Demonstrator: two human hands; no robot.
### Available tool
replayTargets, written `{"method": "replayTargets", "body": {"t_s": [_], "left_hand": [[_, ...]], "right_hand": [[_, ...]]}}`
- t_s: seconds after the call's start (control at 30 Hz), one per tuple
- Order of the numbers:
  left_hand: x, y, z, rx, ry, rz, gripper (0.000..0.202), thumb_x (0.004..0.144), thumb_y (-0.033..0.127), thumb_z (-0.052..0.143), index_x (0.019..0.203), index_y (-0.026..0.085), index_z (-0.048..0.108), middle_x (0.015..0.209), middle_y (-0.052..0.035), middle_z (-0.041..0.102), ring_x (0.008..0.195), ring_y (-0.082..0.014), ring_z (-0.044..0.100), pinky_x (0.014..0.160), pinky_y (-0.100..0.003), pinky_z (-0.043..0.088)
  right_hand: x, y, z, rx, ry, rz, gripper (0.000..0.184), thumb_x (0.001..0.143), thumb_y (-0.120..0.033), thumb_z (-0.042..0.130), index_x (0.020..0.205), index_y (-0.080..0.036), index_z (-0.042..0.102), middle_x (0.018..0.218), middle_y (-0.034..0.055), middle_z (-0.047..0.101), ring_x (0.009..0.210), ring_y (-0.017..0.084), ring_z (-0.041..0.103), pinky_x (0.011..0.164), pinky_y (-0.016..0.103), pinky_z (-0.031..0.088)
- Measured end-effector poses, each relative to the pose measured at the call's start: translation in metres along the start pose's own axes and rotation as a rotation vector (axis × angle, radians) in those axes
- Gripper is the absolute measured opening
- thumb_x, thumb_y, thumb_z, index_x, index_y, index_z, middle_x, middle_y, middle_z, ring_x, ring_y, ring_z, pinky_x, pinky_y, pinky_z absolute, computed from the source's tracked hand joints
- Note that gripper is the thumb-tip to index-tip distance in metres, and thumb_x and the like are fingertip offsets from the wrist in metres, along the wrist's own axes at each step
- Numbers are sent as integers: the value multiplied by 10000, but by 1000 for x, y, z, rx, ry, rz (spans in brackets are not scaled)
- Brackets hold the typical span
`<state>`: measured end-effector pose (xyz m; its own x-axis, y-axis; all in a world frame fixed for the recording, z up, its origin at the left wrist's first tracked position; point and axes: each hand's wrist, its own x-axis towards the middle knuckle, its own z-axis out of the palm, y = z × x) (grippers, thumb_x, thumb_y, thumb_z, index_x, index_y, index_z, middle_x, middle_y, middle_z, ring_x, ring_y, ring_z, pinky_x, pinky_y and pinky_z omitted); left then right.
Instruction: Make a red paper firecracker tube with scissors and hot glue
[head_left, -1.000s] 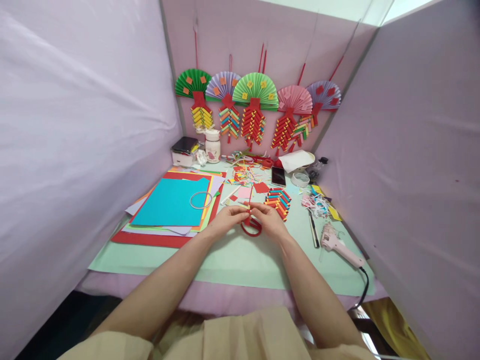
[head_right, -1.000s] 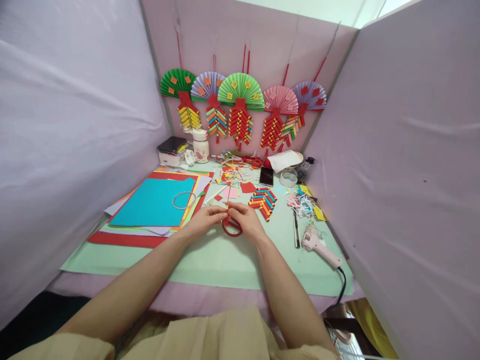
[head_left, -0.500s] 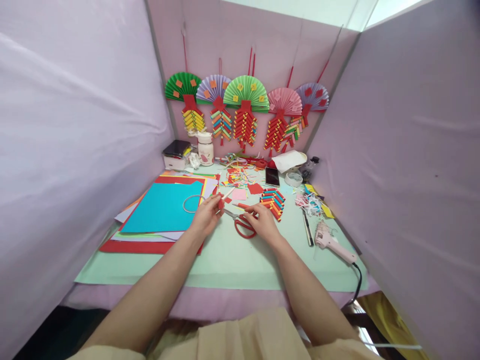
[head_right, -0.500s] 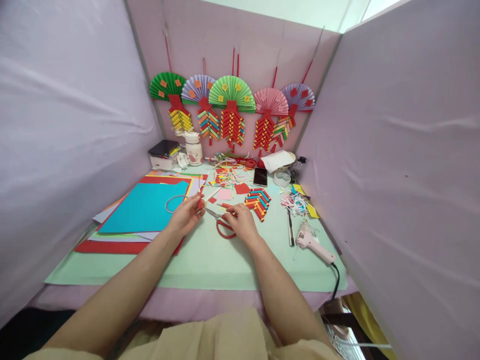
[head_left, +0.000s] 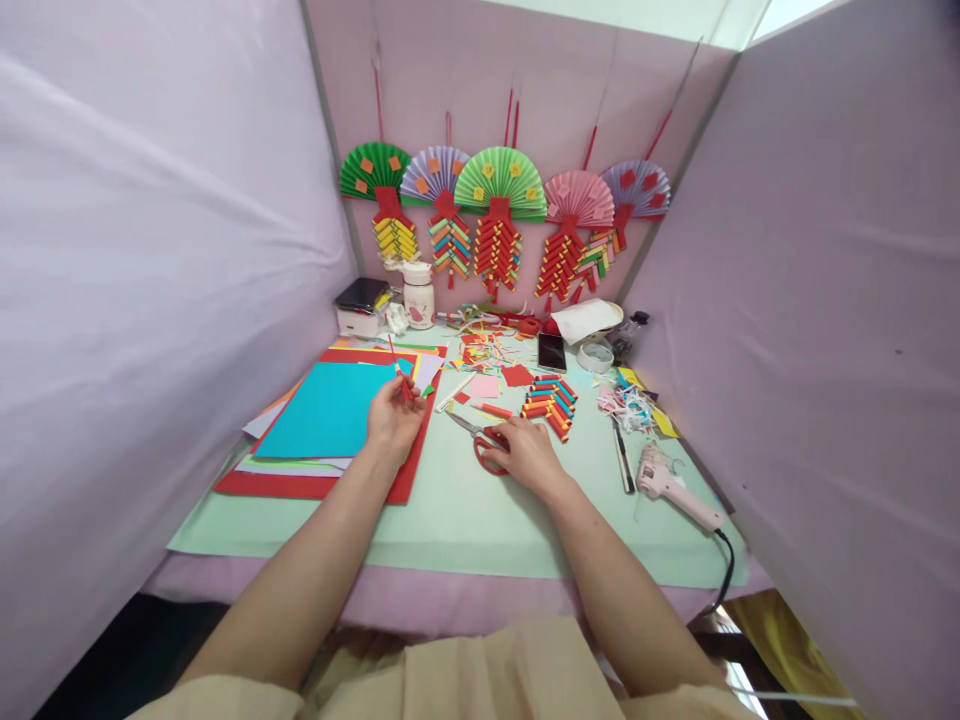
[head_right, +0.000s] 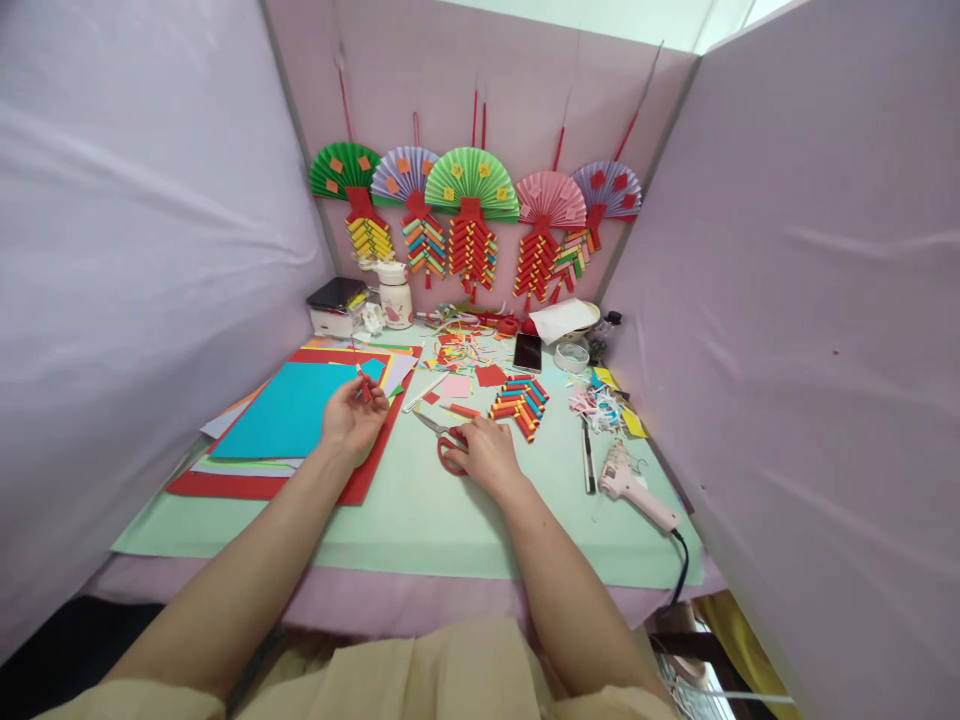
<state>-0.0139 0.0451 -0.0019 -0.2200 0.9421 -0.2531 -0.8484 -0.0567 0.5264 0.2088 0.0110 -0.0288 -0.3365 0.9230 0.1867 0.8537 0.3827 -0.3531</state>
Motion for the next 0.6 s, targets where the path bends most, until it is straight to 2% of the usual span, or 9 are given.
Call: {"method": "replayTargets", "body": {"t_s": [0.17,0.27,0.43,0.5,0.6], "left_hand": [[5,8,-3,-37,14,31,46,768,108,563,740,138,583,630,16,553,498,-49,487,470,-150,394],[6,5,-4,-12,10,53,40,745,109,606,740,143,586,596,32,526,491,-44,471,462,-141,375],[4,-10,-6,242,-11,114,179,657,174,757,792,145,643,602,44,535,515,-38,478,469,-138,371],[2,-16,-7,350,-43,94,261,602,217,812,806,141,667,632,31,567,538,-45,500,488,-147,389],[-1,-22,-7,396,-58,92,347,531,246,857,813,133,689,672,10,606,568,-58,528,510,-163,399]], "right_hand": [[-2,-6,4,33,11,-10,225,846,-342,607,1024,-232,689,965,57,648,935,206,582,801,315,350],[-2,-8,6,119,106,12,243,859,-340,590,1052,-222,676,1000,57,645,904,188,589,796,301,370],[1,-4,10,184,281,64,289,870,-355,578,1110,-215,656,932,55,641,887,189,588,791,293,393],[2,-1,13,173,303,76,291,873,-352,572,1114,-211,655,931,58,638,891,192,588,799,293,399],[7,-3,16,135,285,94,285,878,-353,563,1103,-206,659,937,68,641,874,193,592,785,286,407]]}}
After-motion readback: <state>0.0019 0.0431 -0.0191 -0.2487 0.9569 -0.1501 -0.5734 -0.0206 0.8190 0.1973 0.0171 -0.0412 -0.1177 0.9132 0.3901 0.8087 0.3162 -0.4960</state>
